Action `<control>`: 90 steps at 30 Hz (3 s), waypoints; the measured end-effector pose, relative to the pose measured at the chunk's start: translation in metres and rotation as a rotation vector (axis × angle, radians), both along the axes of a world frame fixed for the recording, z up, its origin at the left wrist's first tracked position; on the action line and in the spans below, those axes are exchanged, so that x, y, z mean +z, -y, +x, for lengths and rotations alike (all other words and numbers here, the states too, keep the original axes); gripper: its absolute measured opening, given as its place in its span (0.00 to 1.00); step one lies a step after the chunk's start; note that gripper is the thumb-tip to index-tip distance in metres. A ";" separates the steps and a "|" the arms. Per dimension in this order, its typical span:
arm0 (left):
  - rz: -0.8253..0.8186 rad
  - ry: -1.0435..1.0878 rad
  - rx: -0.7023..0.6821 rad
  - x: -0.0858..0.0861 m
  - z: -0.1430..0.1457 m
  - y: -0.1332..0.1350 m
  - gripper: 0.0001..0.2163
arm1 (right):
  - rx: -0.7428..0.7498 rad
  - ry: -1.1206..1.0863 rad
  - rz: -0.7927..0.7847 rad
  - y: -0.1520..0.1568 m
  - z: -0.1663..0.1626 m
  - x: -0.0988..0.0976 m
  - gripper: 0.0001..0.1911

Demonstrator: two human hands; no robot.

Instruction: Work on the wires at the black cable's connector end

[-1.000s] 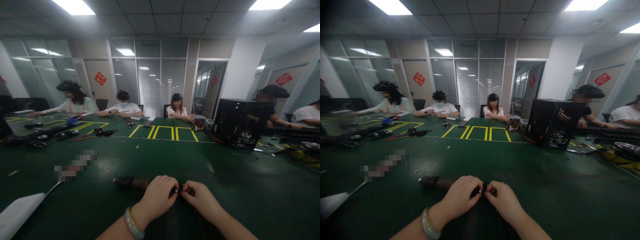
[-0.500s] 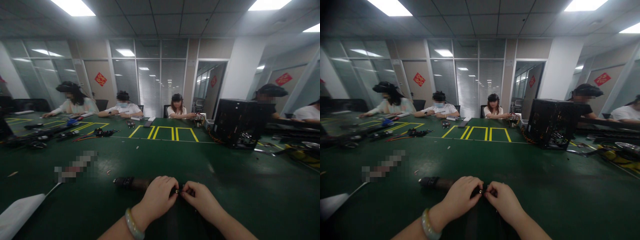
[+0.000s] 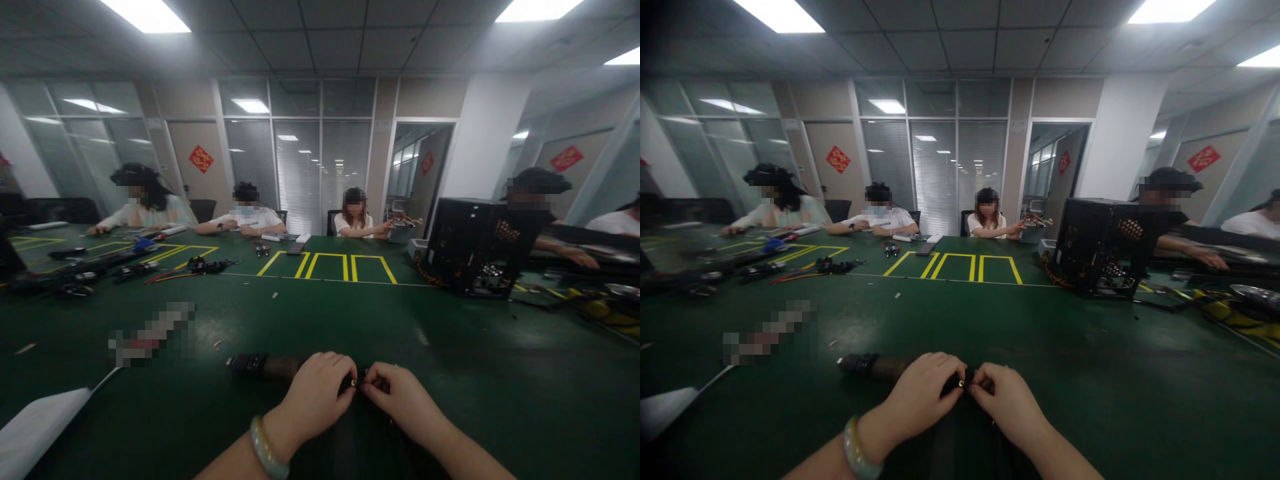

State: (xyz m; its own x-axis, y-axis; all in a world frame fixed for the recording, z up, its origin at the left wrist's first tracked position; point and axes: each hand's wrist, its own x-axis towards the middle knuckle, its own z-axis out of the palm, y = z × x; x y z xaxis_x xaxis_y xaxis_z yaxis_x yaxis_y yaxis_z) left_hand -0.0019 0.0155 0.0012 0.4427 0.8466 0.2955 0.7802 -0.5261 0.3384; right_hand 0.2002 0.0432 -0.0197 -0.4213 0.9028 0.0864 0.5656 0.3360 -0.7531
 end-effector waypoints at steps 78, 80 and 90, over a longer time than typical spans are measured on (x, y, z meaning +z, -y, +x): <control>0.010 -0.025 0.019 0.002 -0.001 0.000 0.07 | 0.012 -0.011 0.010 0.000 0.001 0.001 0.04; 0.010 -0.028 0.012 0.001 -0.001 -0.001 0.06 | 0.015 -0.012 0.003 0.000 0.002 0.001 0.04; 0.013 -0.018 0.015 0.000 -0.001 -0.001 0.07 | 0.021 -0.026 0.003 -0.001 0.001 -0.001 0.04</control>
State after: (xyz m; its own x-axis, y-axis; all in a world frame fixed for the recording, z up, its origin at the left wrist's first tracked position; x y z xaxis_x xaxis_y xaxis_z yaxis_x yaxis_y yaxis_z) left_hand -0.0030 0.0163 0.0008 0.4356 0.8491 0.2989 0.7937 -0.5189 0.3173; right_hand 0.2014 0.0441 -0.0208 -0.4379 0.8935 0.1000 0.5385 0.3497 -0.7666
